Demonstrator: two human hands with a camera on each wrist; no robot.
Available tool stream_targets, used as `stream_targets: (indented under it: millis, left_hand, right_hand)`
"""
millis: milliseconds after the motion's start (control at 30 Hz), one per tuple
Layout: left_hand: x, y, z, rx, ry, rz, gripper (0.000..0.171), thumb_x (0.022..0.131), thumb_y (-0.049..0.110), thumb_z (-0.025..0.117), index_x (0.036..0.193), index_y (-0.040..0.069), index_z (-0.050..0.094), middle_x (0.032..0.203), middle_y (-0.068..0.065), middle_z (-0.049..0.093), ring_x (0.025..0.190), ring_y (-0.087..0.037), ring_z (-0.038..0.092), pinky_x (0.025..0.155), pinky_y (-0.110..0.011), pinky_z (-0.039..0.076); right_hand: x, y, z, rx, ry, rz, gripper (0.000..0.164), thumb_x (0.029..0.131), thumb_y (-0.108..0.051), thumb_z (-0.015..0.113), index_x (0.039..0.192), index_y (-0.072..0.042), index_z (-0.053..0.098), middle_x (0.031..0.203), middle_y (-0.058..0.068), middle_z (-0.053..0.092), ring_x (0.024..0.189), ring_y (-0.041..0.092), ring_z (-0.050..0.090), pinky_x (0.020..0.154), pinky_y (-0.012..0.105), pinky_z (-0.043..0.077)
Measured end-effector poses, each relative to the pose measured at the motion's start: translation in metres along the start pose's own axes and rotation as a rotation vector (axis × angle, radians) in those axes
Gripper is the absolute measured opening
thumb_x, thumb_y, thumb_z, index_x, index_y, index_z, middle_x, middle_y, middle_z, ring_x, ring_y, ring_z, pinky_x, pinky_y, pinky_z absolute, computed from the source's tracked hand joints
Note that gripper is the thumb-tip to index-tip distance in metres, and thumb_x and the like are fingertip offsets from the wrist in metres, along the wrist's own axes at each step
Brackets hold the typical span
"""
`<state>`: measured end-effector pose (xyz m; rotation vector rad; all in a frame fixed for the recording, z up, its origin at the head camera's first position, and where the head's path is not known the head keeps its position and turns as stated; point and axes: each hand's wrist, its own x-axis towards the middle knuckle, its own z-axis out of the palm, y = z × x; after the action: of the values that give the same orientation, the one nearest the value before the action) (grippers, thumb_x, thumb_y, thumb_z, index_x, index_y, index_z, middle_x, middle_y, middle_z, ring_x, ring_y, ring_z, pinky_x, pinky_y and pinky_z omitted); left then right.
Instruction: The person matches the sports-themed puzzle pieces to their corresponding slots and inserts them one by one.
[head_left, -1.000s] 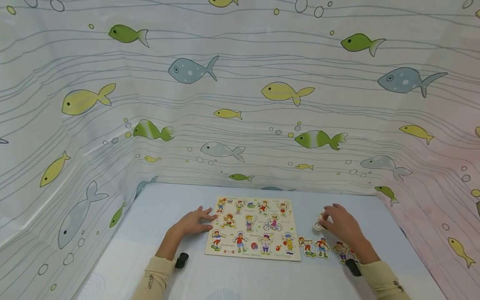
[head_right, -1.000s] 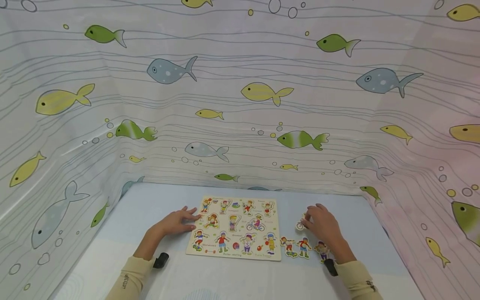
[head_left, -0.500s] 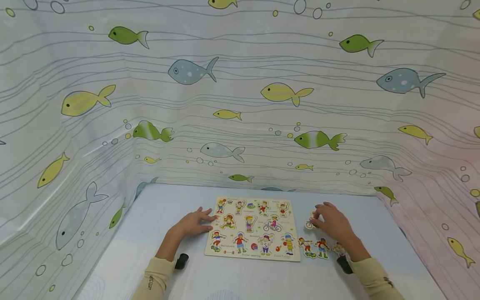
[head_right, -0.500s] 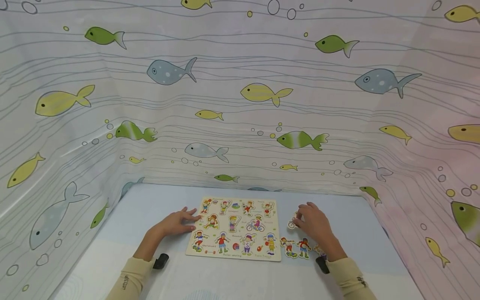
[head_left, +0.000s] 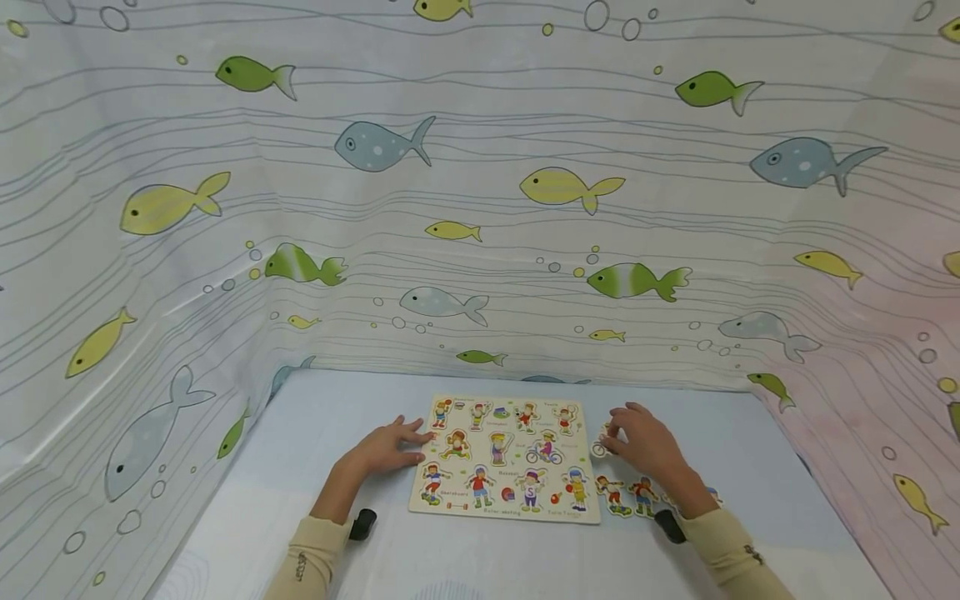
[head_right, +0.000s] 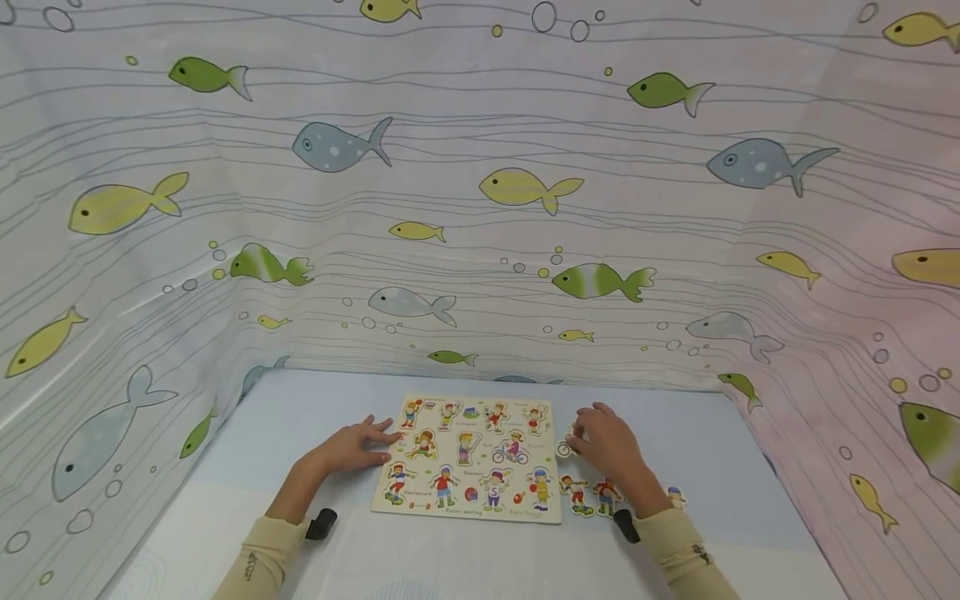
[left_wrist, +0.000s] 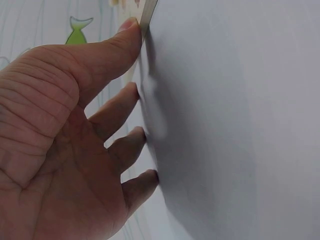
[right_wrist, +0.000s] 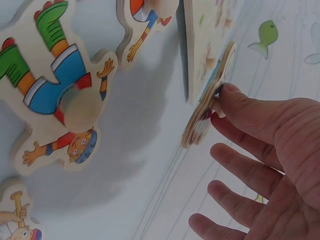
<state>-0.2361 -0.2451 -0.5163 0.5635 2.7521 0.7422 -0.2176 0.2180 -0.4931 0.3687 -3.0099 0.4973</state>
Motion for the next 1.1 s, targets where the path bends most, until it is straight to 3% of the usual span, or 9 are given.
stream_targets:
  millis: [900,1100]
  left_hand:
    - [-0.001,0.001,0.000,-0.005,0.003,-0.023,0.045,0.088,0.029,0.074,0.129,0.012,0.066,0.149,-0.014,0.045,0.141,-0.048,0.025,0.108,-0.066,0.025]
    - [0.000,0.000,0.001,-0.014,0.004,-0.015,0.045,0.088,0.029,0.074,0.128,0.011,0.066,0.149,-0.015,0.045,0.141,-0.049,0.026,0.108,-0.066,0.025]
  right_hand:
    - [0.012,-0.029,0.014,0.014,0.029,-0.104,0.021,0.083,-0.025,0.081,0.073,-0.020,0.063,0.125,0.016,0.065,0.130,0.042,0.046,0.102,0.056,0.042]
    - [0.015,-0.037,0.017,0.017,-0.001,-0.093,0.021,0.084,-0.025,0.080,0.073,-0.020,0.063,0.125,0.015,0.065,0.132,0.041,0.045,0.104,0.055,0.041]
